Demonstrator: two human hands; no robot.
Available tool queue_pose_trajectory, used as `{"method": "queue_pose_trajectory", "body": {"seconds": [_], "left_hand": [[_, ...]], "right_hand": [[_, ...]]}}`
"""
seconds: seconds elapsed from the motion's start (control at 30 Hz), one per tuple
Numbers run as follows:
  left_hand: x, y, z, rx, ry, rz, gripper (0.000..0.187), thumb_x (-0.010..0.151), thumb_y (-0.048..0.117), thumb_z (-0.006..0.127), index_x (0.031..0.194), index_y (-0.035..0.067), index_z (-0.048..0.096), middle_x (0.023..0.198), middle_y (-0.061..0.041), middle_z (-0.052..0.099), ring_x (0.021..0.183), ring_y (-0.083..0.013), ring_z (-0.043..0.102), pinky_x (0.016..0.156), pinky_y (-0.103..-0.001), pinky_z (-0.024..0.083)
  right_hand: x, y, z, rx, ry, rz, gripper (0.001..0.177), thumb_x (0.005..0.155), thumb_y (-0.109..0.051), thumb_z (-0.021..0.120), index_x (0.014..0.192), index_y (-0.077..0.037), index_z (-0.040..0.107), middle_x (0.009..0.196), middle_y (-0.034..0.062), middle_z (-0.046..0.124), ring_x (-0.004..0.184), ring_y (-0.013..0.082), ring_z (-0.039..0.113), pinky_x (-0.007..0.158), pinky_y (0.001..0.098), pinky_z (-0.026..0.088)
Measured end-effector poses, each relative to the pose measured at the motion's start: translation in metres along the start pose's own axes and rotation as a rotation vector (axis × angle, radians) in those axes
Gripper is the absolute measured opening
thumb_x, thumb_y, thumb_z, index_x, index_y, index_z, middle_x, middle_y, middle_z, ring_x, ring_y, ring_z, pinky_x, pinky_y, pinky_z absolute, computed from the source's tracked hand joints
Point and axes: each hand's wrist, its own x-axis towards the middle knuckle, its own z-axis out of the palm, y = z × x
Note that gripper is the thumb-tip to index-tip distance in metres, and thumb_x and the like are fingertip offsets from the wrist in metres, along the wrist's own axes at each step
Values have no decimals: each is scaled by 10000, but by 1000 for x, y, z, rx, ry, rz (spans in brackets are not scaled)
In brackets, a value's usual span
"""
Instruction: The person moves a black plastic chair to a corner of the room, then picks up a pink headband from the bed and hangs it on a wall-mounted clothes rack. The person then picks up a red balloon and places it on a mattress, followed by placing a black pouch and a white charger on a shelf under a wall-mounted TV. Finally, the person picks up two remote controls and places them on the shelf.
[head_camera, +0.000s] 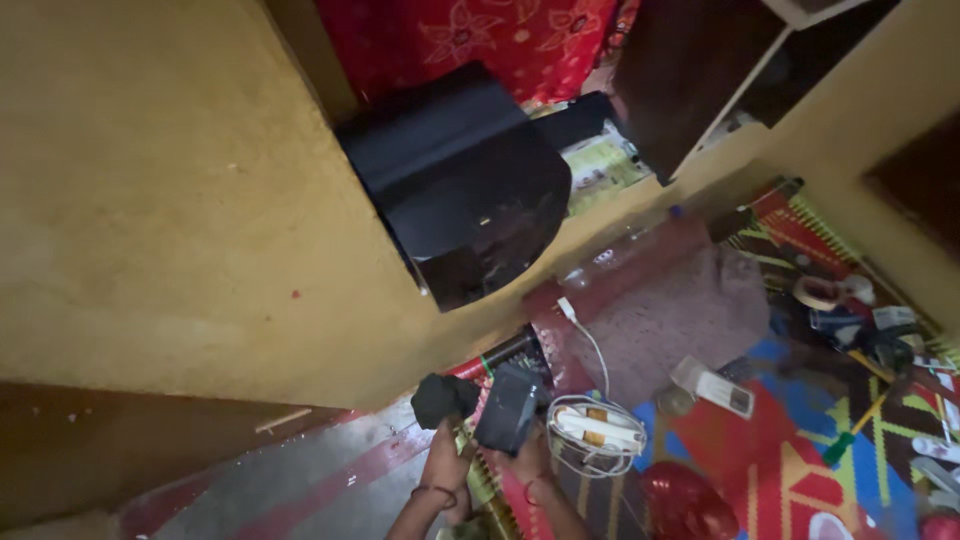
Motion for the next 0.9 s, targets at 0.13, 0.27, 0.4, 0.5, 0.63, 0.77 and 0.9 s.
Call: {"method": "queue_pose_trajectory", "body": {"seconds": [0.13,0.27,0.4,0.5,0.63,0.77,0.9], "left_hand": [[-15,-19,-5,-76,0,-152,635,825,128,777,1381,35,485,1293,-179,654,1195,-322,662,1008,-398,531],[-31,-41,-14,-45,3,-233,716,766,120,774,1401,34,454,1290,-172,642,1143,-320,671,973,-424,548],[-50,-43,-15,-55,29,-258,766,777,164,782,1439,17,424,1262,-179,647,1096,-320,687,953,-433,560],[-52,-36,-16,-45,34,-279,794,774,147,770,1473,36,410,1242,-171,657,1066,-311,701,952,-423,570],[-44,-24,-22,-68,-33,-303,632,788,120,732,1381,73,518,1229,-148,699,1069,-287,723,957,-407,580],[-33,-7,-22,-12,32,81,514,771,152,832,1243,61,651,1194,-174,706,1089,-323,681,961,-424,542],[-18,30,-20,-124,62,32,624,786,262,881,1284,28,586,1185,-195,682,1096,-307,674,947,-417,548]], "right_hand": [[20,-5,38,-188,-175,671,950,668,-437,919,1405,-70,446,1342,203,648,1255,374,633,1095,445,505],[13,3,53,-310,-258,1099,986,660,-482,920,1415,-62,444,1351,212,631,1253,371,622,1079,447,507],[19,4,53,-336,-271,1247,1025,652,-527,921,1425,-55,443,1361,220,613,1251,367,610,1064,450,510],[30,1,43,-302,-266,1247,1054,646,-560,922,1433,-49,441,1368,226,600,1249,365,602,1052,452,511],[38,2,9,-189,-232,1104,1095,638,-605,923,1443,-42,440,1377,234,582,1247,361,590,1036,454,513],[3,3,-48,806,-151,1064,751,721,-333,879,1353,-23,616,1256,188,681,1175,355,621,1035,494,520],[-34,-7,-92,1230,-52,642,709,729,-59,774,1403,-25,559,1362,155,632,1273,299,602,1100,475,483]]}}
